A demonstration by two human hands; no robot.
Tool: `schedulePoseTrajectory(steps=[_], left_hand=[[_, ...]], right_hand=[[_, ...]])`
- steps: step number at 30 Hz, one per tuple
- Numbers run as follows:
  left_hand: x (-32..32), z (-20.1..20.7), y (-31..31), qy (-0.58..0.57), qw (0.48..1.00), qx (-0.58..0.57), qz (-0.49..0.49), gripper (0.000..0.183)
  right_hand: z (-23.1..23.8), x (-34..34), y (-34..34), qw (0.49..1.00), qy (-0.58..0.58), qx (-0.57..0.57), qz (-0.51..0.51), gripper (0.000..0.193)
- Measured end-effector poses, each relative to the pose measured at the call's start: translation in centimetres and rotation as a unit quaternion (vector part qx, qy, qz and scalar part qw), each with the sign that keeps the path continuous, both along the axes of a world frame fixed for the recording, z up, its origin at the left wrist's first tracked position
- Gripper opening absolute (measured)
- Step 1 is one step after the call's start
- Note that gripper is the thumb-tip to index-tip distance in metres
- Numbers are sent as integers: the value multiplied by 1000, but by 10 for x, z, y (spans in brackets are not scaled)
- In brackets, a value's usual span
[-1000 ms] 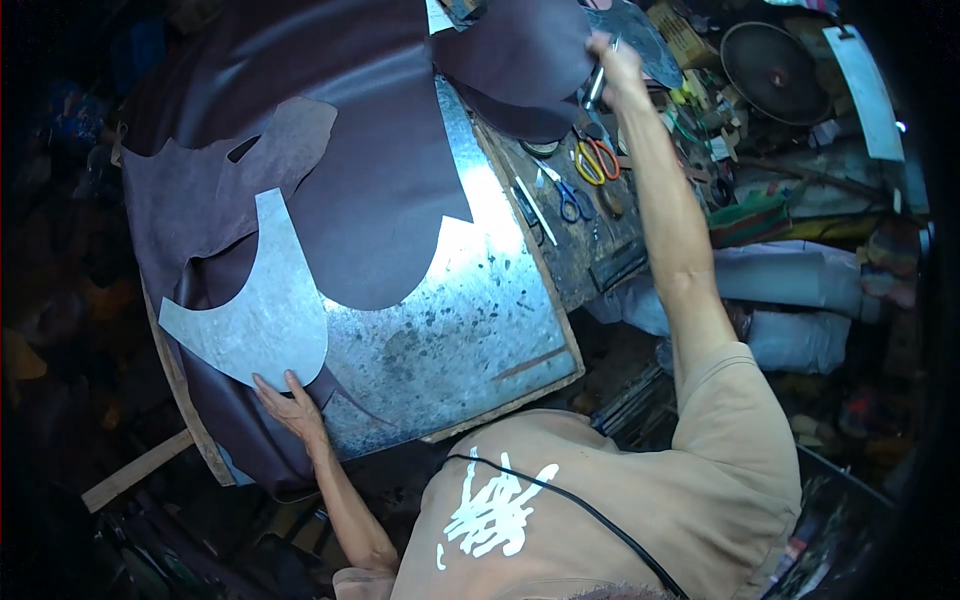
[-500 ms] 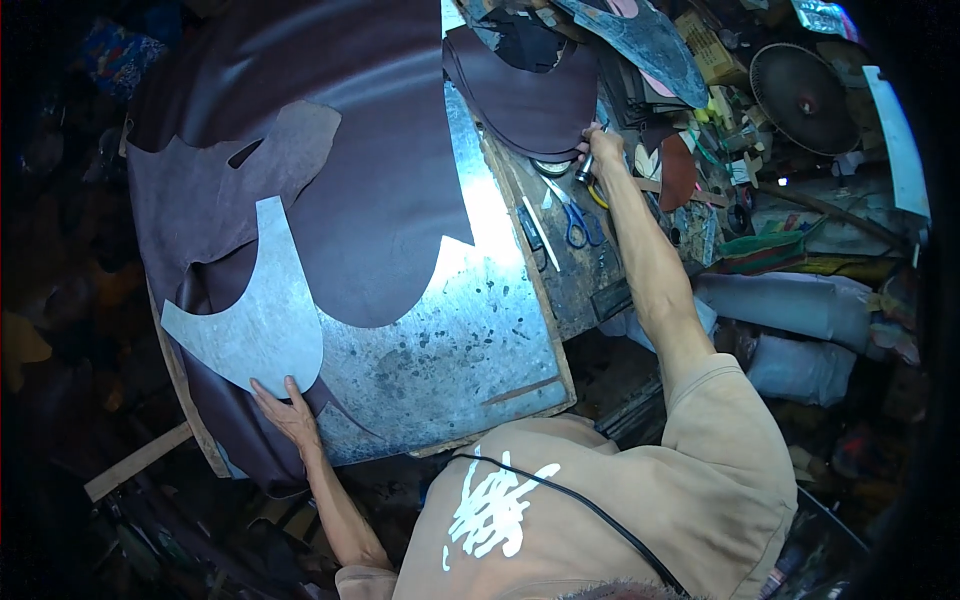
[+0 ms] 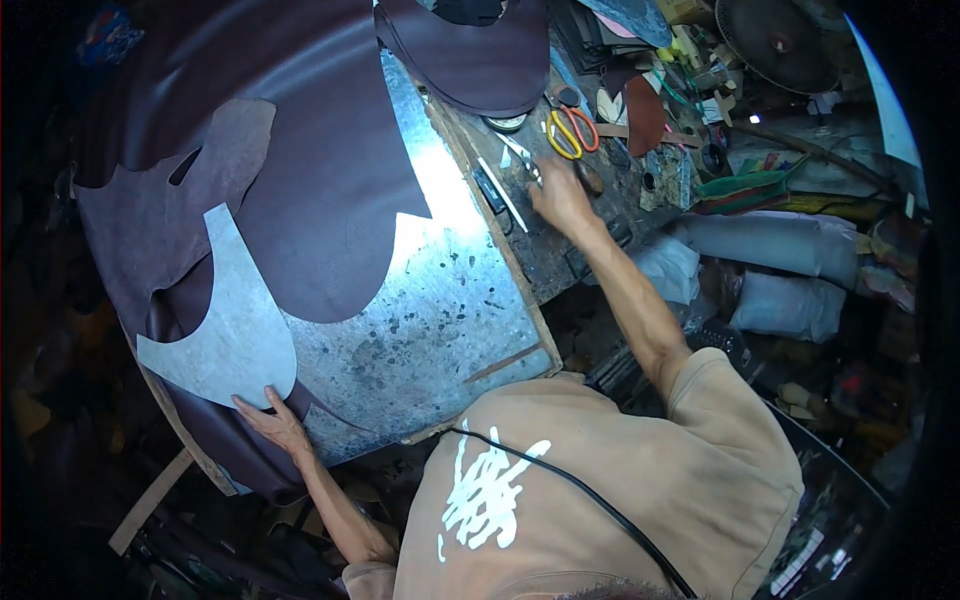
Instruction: Using a metal template and a handheld blade to cut a specific pattern from a sheet of leather.
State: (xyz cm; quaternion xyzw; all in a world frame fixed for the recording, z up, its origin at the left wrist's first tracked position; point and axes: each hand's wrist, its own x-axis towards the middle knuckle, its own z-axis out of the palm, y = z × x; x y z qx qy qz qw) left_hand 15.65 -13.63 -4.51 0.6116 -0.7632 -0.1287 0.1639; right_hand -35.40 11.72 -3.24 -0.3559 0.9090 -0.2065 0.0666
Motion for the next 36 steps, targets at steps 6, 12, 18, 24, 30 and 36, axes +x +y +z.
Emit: schedulePoseTrajectory(steps=[6, 12, 18, 24, 30, 36], left_hand=[[2, 2, 3, 0, 1000, 10, 12, 76], [-3, 4, 1, 12, 1000, 6, 6, 77], [8, -7, 3, 1, 1000, -16, 8, 73], [14, -6, 6, 6, 1000, -7, 16, 74], [13, -8, -4, 57, 998, -16, -12, 70], [5, -5, -8, 82, 983, -161, 25, 70]], right_hand=[[11, 29, -13, 999, 3, 51, 6, 35], [-15, -63, -55, 978, 75, -176, -89, 26], [-44, -123, -75, 762, -415, -338, -365, 33], [-14, -125, -95, 779, -417, -303, -356, 23], [9, -115, -127, 875, -255, -269, -310, 56], [85, -90, -188, 936, -14, -309, -171, 48]])
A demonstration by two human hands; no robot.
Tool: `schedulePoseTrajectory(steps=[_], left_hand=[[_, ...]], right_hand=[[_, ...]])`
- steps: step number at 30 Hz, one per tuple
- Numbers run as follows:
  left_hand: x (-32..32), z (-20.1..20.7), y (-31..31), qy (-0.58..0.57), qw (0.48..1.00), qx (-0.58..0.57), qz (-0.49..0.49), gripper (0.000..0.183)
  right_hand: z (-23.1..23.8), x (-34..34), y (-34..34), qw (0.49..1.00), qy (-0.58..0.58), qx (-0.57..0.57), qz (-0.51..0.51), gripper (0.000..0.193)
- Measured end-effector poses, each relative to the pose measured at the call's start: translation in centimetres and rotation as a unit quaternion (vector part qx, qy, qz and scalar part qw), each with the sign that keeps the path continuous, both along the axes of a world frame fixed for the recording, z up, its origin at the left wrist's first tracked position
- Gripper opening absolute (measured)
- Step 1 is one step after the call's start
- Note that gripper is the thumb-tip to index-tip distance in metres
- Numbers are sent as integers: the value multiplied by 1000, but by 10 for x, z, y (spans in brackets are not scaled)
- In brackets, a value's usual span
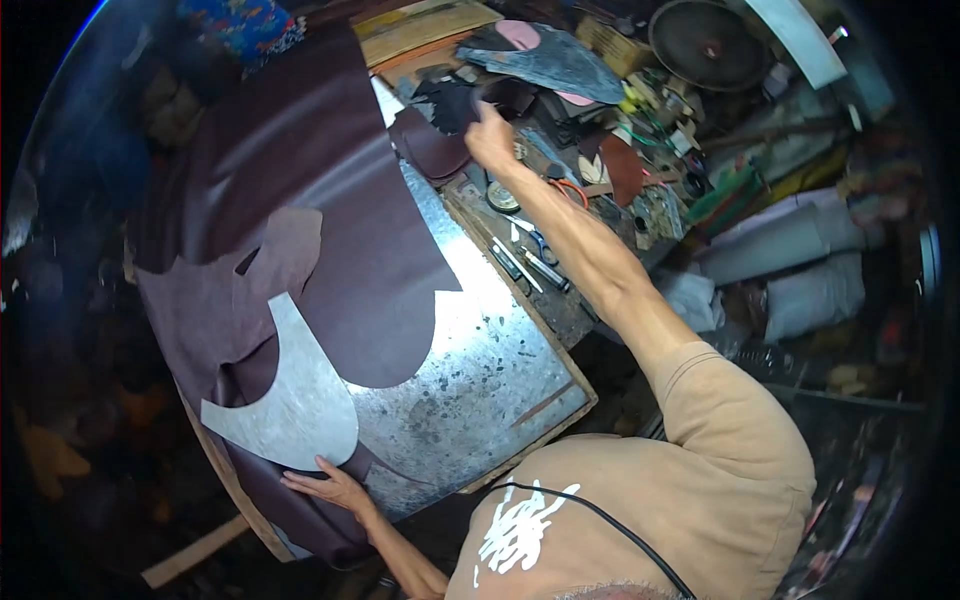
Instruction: Using a metal template and a handheld blade to cut a specific pattern from a sheet of leather.
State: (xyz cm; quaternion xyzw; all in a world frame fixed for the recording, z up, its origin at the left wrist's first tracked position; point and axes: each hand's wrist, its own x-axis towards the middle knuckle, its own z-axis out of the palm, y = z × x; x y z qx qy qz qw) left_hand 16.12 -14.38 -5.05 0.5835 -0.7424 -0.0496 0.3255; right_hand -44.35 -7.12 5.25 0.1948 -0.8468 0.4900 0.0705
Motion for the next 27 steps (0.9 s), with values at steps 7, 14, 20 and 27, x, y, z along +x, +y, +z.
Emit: schedulePoseTrajectory(steps=[7, 14, 20, 27], left_hand=[[-144, 123, -49, 239, 903, 145, -325, 54], [-174, 145, -85, 316, 682, 507, -421, 61], [-112, 133, -33, 612, 542, 477, -322, 47], [-92, 164, -31, 697, 311, 512, -393, 43]], right_hand=[[189, 135, -6, 946, 135, 178, 237, 47], [238, 267, 25, 855, 74, 156, 489, 42], [182, 315, 52, 876, -7, 97, 472, 39], [86, 357, 44, 931, 149, 18, 332, 38]])
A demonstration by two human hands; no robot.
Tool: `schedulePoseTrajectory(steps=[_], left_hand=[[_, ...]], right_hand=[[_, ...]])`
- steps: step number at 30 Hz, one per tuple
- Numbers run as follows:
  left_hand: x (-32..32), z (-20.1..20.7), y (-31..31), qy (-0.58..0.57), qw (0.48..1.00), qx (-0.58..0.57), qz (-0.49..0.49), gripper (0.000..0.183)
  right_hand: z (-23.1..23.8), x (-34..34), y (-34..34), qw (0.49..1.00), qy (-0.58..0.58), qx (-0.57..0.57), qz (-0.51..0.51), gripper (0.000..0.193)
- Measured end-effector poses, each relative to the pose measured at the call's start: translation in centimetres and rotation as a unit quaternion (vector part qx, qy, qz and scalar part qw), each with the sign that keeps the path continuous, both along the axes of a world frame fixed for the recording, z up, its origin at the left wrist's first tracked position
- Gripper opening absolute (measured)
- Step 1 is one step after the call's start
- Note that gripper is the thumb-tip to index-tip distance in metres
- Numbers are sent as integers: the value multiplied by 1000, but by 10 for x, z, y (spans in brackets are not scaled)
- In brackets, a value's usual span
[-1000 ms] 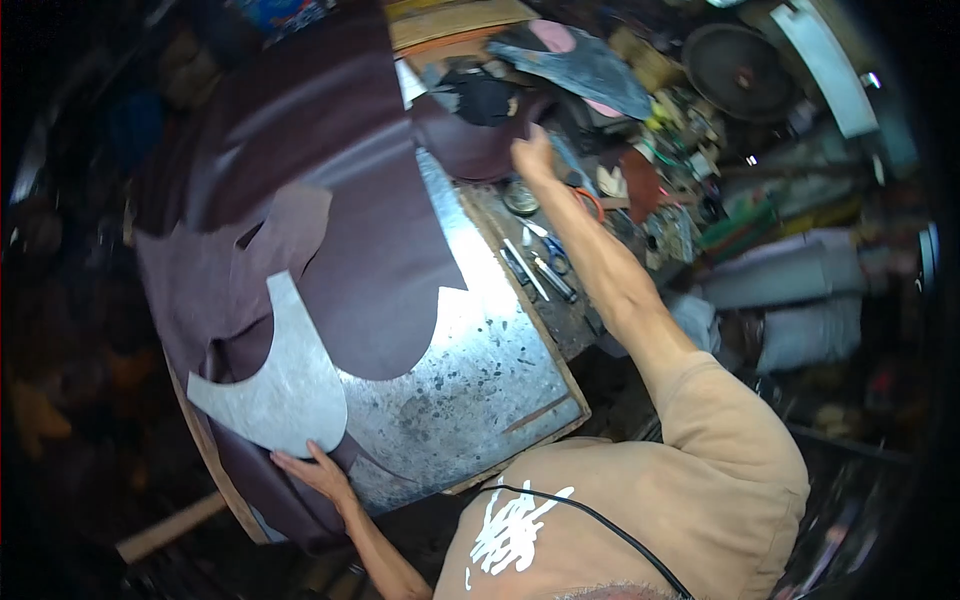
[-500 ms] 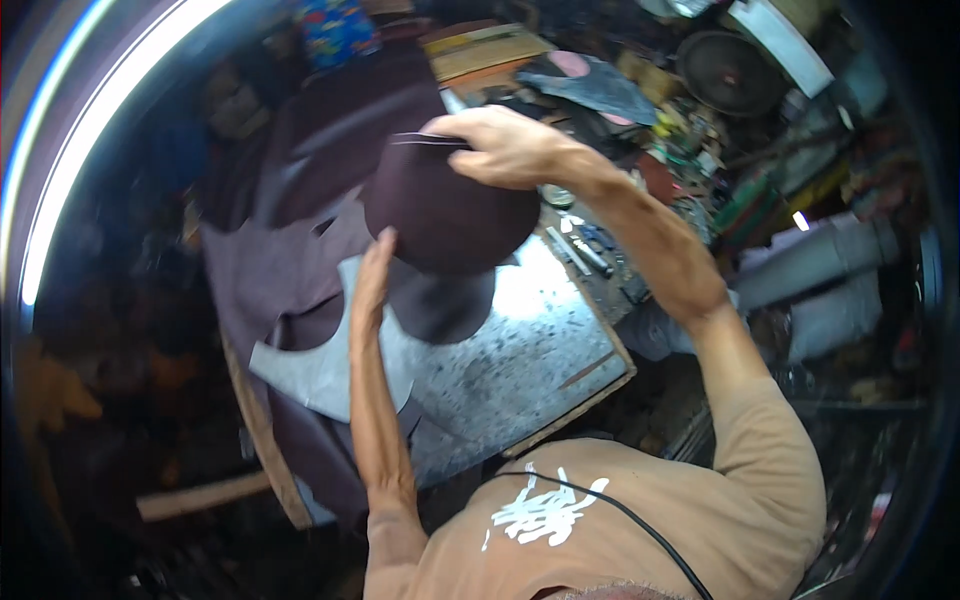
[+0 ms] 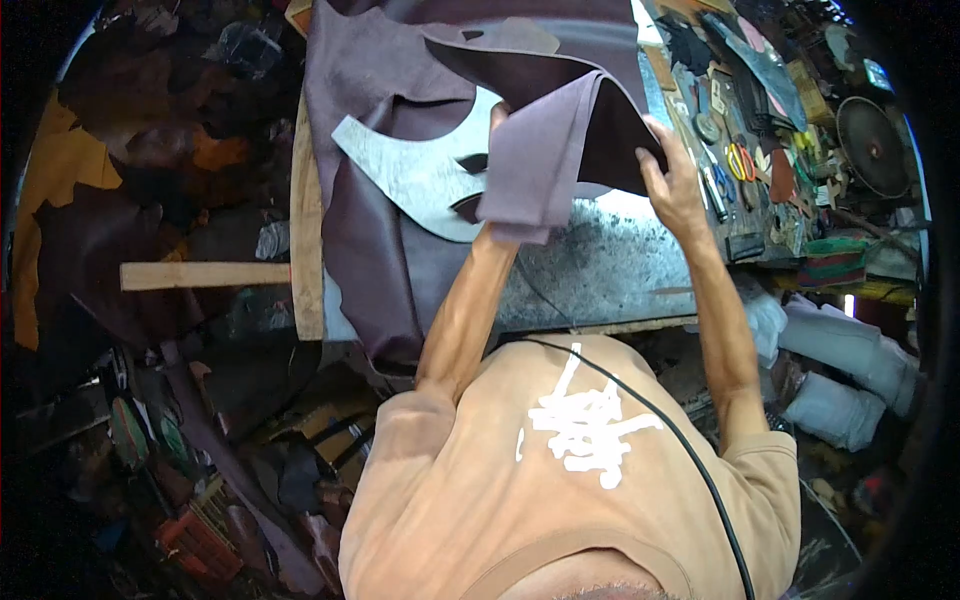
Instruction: Using a metal template and a handheld blade to cut a specific pattern from a sheet of leather.
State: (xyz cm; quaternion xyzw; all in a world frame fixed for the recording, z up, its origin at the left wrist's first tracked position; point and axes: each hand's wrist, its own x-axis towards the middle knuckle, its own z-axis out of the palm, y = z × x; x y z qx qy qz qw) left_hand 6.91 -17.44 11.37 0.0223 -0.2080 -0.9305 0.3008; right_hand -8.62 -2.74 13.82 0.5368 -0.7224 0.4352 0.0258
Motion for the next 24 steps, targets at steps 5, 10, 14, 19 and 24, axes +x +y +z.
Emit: schedulePoseTrajectory(steps=[5, 10, 14, 19, 24], left_hand=[[4, 7, -12, -127, 984, 29, 119, 40], [24, -86, -9, -160, 967, -172, 99, 49], [-4, -17, -7, -179, 946, -252, 104, 36], [-7, -43, -16, -178, 860, -424, 219, 43], [-17, -19, -30, -115, 989, -98, 5, 34]], right_hand=[[-46, 18, 17, 988, -136, -40, -59, 44], [-92, 38, 9, 977, -205, 7, -58, 31], [-65, 36, 17, 979, -187, -3, -82, 33], [-61, 25, 5, 988, -134, 27, -77, 33], [-46, 29, 0, 997, -62, 2, -52, 33]])
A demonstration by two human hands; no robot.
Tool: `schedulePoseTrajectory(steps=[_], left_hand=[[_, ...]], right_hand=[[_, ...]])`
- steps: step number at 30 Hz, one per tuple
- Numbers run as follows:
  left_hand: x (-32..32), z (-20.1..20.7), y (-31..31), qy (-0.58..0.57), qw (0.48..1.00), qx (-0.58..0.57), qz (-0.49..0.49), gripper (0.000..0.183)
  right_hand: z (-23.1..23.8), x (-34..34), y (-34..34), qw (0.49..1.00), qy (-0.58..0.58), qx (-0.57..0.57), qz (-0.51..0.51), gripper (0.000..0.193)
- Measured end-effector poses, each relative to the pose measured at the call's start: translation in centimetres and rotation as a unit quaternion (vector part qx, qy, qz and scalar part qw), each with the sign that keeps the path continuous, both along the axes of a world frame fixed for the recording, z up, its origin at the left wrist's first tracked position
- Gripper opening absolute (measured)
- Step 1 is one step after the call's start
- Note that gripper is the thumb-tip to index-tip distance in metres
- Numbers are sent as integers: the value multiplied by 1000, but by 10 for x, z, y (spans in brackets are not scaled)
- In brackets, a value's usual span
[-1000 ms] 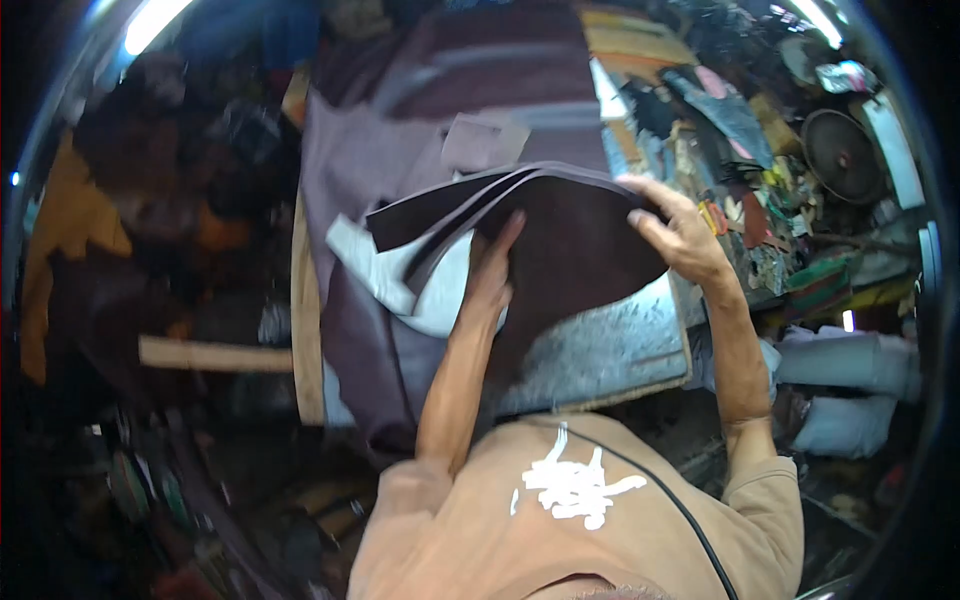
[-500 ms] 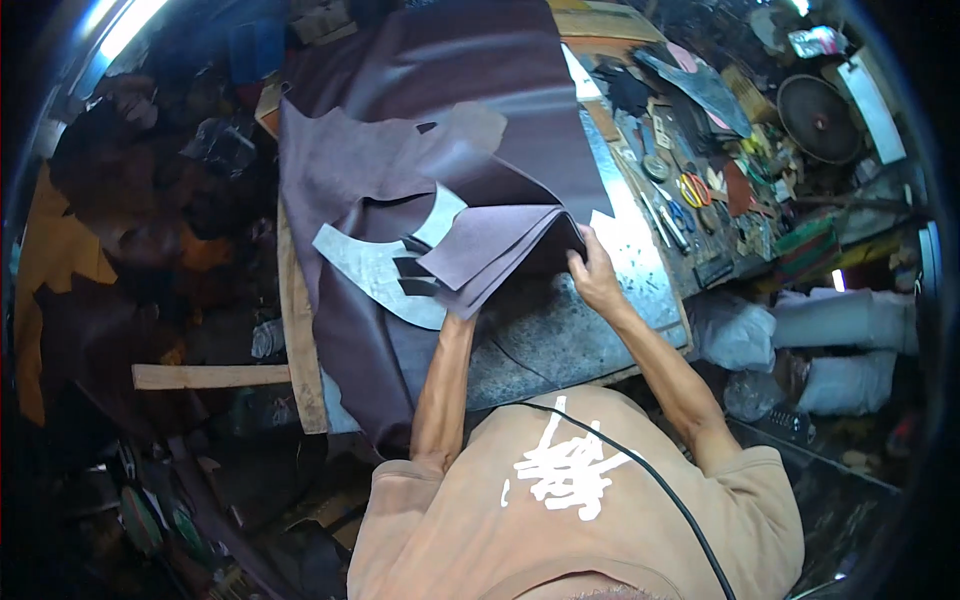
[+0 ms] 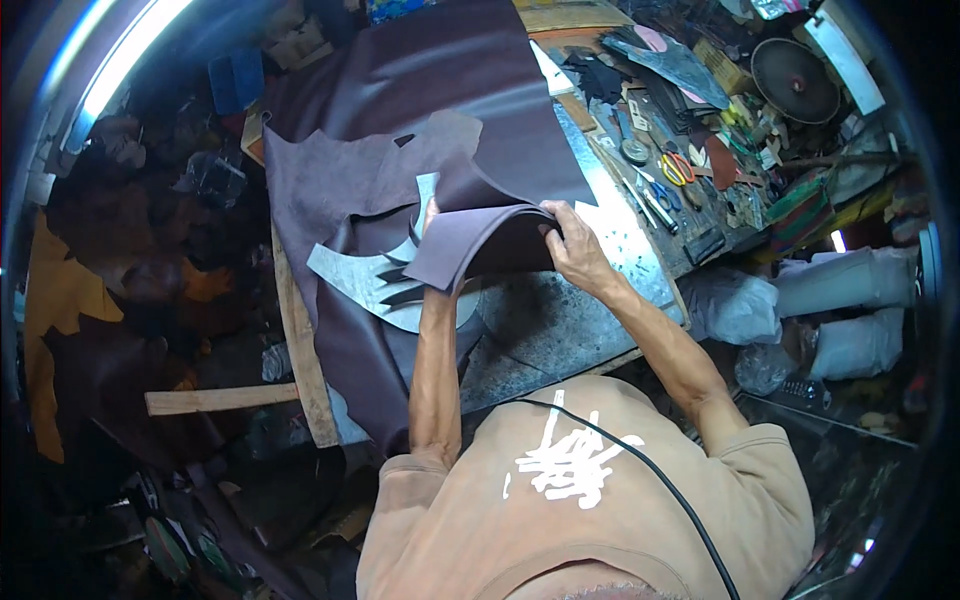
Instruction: Using a metal template and a handheld blade to cut a specific pattern from a sheet of leather.
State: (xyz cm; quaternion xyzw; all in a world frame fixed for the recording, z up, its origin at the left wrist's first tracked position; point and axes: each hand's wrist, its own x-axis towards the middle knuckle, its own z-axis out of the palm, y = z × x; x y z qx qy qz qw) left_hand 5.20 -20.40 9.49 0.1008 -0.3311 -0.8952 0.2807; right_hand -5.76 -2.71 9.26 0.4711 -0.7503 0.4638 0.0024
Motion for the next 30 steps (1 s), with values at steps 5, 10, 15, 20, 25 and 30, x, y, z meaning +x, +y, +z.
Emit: schedulePoseTrajectory(steps=[5, 10, 15, 20, 25, 30], left_hand=[[13, 3, -4, -38, 978, -161, 125, 17], [7, 12, 7, -28, 974, -200, 100, 17], [10, 15, 7, -17, 988, -125, 90, 19], [13, 13, 3, -42, 987, -128, 90, 16], [14, 21, -6, 24, 994, -69, 79, 13], [23, 13, -28, 6, 992, -15, 126, 9]], right_hand=[[-7, 3, -2, 999, 36, -7, 11, 40], [46, 21, -31, 995, 100, -10, 21, 57], [49, 25, -40, 991, 130, 1, 38, 67], [56, 32, -51, 987, 156, -23, 39, 65], [50, 36, -34, 989, 132, -2, 62, 63], [-54, 14, 25, 998, -61, 20, -10, 45]])
